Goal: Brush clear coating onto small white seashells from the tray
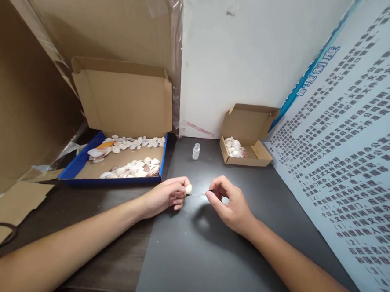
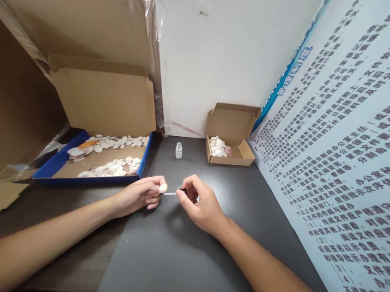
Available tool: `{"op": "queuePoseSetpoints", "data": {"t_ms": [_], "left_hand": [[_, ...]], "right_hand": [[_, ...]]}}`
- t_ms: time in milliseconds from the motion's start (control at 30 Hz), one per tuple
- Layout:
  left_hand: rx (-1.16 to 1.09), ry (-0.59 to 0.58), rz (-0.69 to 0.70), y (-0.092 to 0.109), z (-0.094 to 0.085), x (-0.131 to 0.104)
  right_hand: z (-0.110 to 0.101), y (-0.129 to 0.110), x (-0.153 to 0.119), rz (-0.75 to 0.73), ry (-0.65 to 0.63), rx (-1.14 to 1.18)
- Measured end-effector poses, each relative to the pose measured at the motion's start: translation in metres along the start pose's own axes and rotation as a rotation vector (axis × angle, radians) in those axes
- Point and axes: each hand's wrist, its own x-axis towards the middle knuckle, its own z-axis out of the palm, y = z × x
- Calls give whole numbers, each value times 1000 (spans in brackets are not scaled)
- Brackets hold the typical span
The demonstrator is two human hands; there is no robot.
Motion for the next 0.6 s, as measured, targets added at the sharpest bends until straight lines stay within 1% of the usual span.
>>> {"op": "queuePoseSetpoints", "data": {"t_ms": [300,400,467,533,600], "left_hand": [[-6,-11,-14,-1,-1,1],[-4,-9,-7,-1,-2,1],[-8,-4,-7,-1,-2,1],[-5,-1,-5,-1,-1,1],[6,0,1,-1,0,1]], "right_hand": [[-3,3,3,86,2,-48],[-4,4,3,72,-1,5],[-4,4,2,46,-31,43],[-4,3,2,42,-63,32],[-4,4,2,63,-66,-11]]}}
